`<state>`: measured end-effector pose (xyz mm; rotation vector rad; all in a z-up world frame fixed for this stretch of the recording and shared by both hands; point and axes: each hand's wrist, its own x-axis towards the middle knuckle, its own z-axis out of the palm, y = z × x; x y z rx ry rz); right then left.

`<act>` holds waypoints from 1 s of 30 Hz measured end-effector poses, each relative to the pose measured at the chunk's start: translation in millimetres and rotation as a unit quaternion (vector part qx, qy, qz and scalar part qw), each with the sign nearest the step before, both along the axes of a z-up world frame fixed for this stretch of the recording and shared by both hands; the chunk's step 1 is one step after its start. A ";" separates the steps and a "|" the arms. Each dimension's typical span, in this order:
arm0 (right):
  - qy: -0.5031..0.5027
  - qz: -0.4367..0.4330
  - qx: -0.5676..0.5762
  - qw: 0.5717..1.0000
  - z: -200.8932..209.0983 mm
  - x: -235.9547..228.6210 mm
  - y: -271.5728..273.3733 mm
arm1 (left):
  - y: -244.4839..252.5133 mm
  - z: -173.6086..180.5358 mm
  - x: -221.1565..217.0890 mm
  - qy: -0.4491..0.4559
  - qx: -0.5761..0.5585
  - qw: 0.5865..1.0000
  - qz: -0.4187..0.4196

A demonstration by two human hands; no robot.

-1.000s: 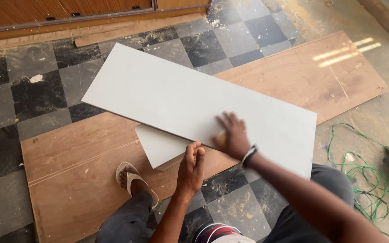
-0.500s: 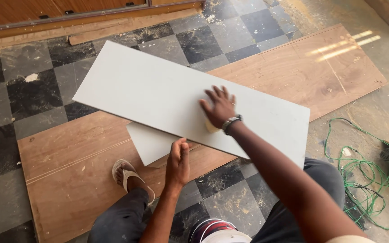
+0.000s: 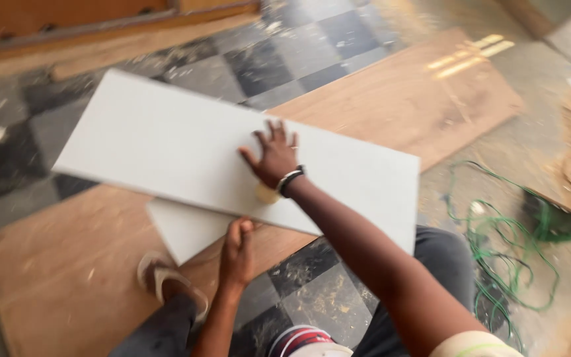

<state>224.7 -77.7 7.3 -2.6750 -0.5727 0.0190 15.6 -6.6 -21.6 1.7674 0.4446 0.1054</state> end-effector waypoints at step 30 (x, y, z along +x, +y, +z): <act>-0.050 0.168 0.019 0.984 -28.1 -69.0 -41.1 | -11.3 8.1 0.4 -0.023 -0.011 0.999 -0.031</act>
